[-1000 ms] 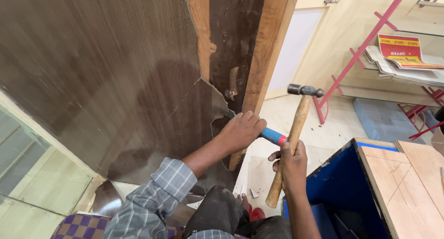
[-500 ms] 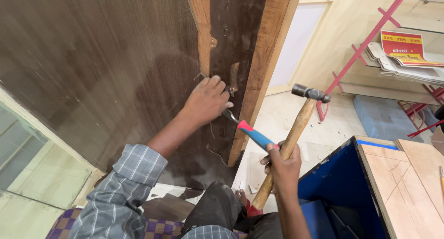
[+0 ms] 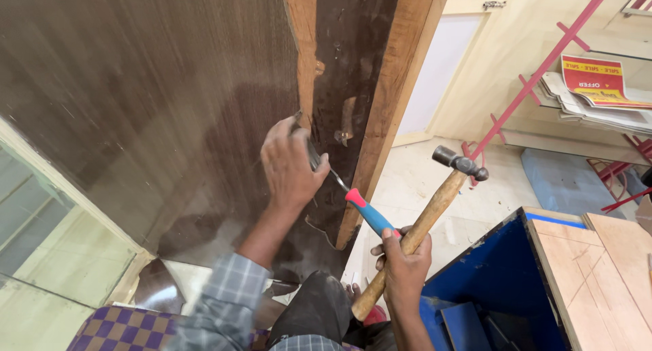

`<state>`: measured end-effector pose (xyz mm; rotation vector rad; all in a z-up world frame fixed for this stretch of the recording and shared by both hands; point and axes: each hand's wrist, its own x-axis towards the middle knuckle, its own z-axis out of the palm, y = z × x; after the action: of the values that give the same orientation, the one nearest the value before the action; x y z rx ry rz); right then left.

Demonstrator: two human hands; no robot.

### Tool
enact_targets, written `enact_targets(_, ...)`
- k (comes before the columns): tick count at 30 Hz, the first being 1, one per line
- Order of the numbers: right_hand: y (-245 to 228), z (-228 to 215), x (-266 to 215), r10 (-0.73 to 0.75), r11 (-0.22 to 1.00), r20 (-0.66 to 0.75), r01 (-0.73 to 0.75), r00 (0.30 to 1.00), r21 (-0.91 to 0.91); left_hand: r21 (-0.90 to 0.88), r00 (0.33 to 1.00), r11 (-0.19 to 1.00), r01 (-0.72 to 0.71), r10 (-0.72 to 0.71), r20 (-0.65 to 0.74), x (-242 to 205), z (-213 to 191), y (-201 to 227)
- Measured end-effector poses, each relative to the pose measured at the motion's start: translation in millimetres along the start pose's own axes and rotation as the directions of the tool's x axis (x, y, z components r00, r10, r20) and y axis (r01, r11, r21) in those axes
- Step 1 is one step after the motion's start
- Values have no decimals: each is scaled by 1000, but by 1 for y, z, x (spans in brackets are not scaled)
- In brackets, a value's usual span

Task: The person uses a chisel and hammer to remove a damaged section of dark wood veneer from a vertical wooden panel. They repeatedly strike the chisel to pry off pieces of the veneer, which fall to the floor.

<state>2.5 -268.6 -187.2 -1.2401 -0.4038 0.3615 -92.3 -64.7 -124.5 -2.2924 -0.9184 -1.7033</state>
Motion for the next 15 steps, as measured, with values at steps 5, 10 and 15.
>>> enact_targets(5,6,-5,-6,46,998,27,-45,999,-41,45,826,885,463,-450,339,-19,19,1)
enact_targets(10,14,-2,-8,21,1000,26,-20,999,-21,8,820,898,439,-405,405,-42,16,-18)
enact_targets(15,23,-1,-2,7,998,-36,-5,999,64,-14,774,860,510,-451,444,-94,4,-72)
